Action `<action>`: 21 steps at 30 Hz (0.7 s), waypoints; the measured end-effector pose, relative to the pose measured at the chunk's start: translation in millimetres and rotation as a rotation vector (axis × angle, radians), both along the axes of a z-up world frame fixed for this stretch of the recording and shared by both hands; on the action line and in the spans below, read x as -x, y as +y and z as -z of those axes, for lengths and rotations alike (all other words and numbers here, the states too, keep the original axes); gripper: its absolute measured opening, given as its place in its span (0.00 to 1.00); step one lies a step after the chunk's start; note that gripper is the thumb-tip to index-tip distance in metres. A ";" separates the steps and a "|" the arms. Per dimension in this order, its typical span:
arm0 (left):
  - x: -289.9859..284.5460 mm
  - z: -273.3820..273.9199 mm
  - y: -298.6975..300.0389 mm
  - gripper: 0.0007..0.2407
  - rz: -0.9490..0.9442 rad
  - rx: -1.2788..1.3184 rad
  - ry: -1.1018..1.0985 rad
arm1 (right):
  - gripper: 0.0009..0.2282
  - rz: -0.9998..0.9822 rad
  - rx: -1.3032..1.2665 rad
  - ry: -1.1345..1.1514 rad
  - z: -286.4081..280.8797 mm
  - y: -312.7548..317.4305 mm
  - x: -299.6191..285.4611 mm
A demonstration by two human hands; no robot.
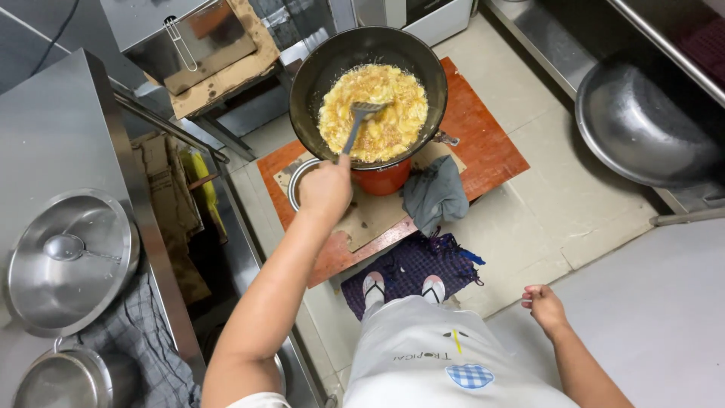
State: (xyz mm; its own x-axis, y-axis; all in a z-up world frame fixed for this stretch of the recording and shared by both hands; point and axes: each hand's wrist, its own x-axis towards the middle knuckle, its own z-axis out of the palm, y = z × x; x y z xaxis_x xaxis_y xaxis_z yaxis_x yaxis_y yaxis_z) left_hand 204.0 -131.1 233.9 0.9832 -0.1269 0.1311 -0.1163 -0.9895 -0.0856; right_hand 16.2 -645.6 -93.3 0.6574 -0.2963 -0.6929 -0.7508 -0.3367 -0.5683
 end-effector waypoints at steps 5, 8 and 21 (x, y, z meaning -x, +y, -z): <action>21.6 -13.6 8.2 0.13 -0.008 -0.237 0.195 | 0.19 0.141 -0.043 0.052 -13.0 20.5 29.8; 22.7 -20.0 -6.9 0.17 0.058 -0.229 0.210 | 0.18 0.131 -0.069 0.176 -9.7 31.7 42.7; 27.1 -31.4 1.6 0.19 0.095 -0.251 0.275 | 0.21 -0.026 -0.108 0.304 -7.0 74.4 56.1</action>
State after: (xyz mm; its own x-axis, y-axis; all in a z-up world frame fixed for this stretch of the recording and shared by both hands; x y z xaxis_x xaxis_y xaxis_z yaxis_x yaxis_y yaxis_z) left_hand 176.9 -129.4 265.3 0.9597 -0.2135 -0.1825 -0.2585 -0.9256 -0.2764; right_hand -39.9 -571.2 -86.3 0.4214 -0.1961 -0.8854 -0.8837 -0.3080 -0.3524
